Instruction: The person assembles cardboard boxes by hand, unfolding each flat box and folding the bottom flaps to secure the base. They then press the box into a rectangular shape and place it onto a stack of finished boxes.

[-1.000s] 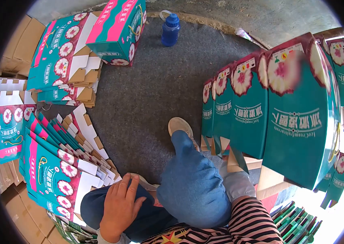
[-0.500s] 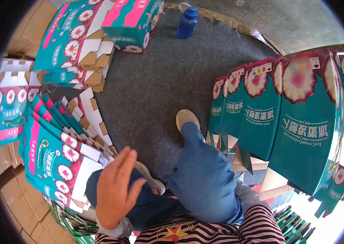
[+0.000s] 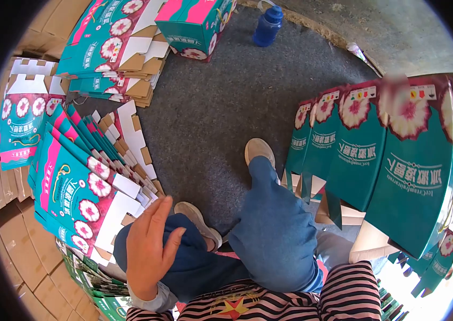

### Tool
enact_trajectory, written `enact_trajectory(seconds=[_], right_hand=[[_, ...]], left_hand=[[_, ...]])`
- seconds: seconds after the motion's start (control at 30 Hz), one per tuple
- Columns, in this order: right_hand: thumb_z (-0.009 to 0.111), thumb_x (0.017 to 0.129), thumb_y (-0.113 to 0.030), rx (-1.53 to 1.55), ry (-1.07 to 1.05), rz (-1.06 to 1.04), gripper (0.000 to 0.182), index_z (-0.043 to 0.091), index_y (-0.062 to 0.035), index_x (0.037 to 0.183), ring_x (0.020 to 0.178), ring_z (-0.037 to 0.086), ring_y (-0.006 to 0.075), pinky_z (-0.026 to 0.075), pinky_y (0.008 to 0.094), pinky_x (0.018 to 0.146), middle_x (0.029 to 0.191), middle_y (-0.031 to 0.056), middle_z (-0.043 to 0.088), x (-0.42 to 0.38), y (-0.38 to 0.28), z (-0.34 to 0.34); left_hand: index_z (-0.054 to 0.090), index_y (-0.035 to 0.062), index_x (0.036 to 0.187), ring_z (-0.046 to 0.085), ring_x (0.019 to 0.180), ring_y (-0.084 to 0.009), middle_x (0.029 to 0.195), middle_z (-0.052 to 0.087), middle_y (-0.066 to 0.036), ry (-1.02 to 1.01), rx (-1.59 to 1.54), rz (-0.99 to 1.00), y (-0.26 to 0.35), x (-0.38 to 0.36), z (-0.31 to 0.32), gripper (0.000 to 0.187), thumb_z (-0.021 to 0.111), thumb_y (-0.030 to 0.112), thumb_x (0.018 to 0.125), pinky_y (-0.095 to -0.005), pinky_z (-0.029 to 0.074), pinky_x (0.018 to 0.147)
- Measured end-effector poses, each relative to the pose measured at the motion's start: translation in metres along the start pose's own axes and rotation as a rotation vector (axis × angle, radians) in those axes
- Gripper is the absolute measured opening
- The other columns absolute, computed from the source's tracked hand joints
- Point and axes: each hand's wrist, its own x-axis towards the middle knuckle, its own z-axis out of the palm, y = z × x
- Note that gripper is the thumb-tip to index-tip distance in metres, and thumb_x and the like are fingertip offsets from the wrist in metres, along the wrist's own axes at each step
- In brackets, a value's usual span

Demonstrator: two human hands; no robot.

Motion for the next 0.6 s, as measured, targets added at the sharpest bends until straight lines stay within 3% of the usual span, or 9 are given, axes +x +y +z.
enact_trajectory(seconds=[0.17, 0.3, 0.43, 0.6], right_hand=[[0.062, 0.080, -0.007, -0.048, 0.006, -0.006, 0.030, 0.052, -0.0036, 0.108, 0.080, 0.065, 0.0244, 0.052, 0.0350, 0.059, 0.091, 0.0092, 0.065, -0.001, -0.023, -0.006], [0.062, 0.080, -0.007, -0.114, -0.002, -0.062, 0.031, 0.052, -0.0031, 0.108, 0.080, 0.065, 0.0240, 0.052, 0.0343, 0.059, 0.091, 0.0092, 0.065, 0.001, -0.036, -0.012], [0.062, 0.079, -0.007, -0.219, -0.076, -0.160, 0.031, 0.052, -0.0026, 0.108, 0.081, 0.065, 0.0235, 0.052, 0.0335, 0.059, 0.092, 0.0091, 0.065, 0.011, -0.035, -0.009], [0.063, 0.079, -0.007, -0.324, -0.122, -0.353, 0.031, 0.051, -0.0019, 0.108, 0.081, 0.065, 0.0230, 0.052, 0.0326, 0.059, 0.093, 0.0091, 0.065, 0.020, -0.027, 0.020]], left_hand=[[0.049, 0.0022, 0.126, 0.056, 0.102, -0.0341, 0.119, 0.055, -0.018, -0.080, -0.039, -0.093, -0.013, 0.010, 0.001, 0.051, 0.064, 0.021, 0.081, -0.0388, 0.044, 0.085], [0.049, 0.0020, 0.125, 0.056, 0.101, -0.0343, 0.118, 0.055, -0.018, -0.035, -0.046, -0.047, 0.004, 0.012, -0.006, 0.050, 0.064, 0.020, 0.081, -0.0392, 0.045, 0.085], [0.049, 0.0014, 0.124, 0.057, 0.100, -0.0346, 0.117, 0.056, -0.018, 0.029, -0.035, 0.048, 0.034, -0.004, -0.001, 0.048, 0.063, 0.020, 0.082, -0.0394, 0.046, 0.083], [0.050, -0.0004, 0.121, 0.058, 0.095, -0.0357, 0.113, 0.057, -0.019, 0.052, 0.041, 0.003, 0.046, -0.032, 0.006, 0.045, 0.062, 0.020, 0.082, -0.0404, 0.047, 0.078]])
